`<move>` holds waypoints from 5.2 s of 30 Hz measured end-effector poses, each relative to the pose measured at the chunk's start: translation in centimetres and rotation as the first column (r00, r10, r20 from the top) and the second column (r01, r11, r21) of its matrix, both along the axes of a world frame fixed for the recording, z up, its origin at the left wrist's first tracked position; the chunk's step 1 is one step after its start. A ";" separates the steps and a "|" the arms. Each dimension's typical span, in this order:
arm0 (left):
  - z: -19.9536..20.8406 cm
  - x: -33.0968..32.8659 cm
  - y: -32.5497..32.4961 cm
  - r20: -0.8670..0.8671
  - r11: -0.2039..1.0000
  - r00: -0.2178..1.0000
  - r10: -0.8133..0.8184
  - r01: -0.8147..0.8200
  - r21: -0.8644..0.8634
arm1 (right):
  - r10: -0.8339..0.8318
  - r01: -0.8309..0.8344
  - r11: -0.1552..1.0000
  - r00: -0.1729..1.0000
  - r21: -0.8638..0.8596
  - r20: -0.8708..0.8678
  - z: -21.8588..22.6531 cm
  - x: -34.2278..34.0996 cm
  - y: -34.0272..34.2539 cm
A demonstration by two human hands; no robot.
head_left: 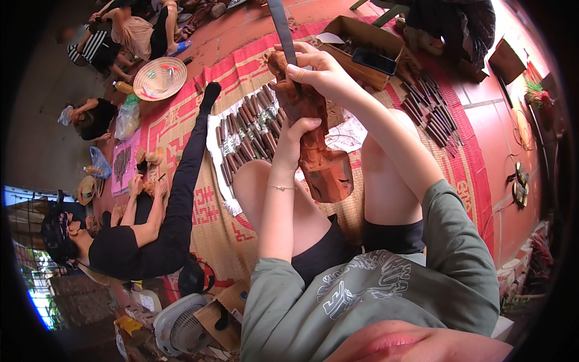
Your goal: The person is sitting on a mat and carving a piece of reddish-brown wood using a knife. They hold the wood in their left hand and use the knife in their right hand to shape it. The person rotates the wood to work on different sides.
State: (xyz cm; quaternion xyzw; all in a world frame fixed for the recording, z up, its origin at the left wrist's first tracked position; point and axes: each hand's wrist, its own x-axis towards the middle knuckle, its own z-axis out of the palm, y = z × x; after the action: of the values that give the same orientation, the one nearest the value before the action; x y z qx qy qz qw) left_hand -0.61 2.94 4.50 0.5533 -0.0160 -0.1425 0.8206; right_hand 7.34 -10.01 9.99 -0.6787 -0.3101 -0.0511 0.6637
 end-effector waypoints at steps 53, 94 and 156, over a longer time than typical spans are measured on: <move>-2.1 2.1 -4.2 -0.060 0.989 0.987 -0.148 0.149 0.007 | -0.095 0.095 0.995 0.995 -0.025 0.001 -0.4 0.0 -6.2; -1.7 1.5 -3.4 -0.021 0.995 0.995 -0.100 0.100 -0.006 | -0.113 0.113 0.992 0.994 0.053 -0.009 -0.5 -0.4 -4.8; 3.0 -2.9 -6.4 -0.030 0.976 0.984 -0.176 0.171 -0.134 | -0.209 0.216 0.976 0.962 -0.019 0.177 1.5 -3.5 -7.1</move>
State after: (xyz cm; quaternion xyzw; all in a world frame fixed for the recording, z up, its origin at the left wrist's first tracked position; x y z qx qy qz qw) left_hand -3.46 -3.49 7.53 0.4916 -0.0563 -0.2239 0.8397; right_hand 3.86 -17.15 11.47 -0.7136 -0.2931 -0.1749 0.6117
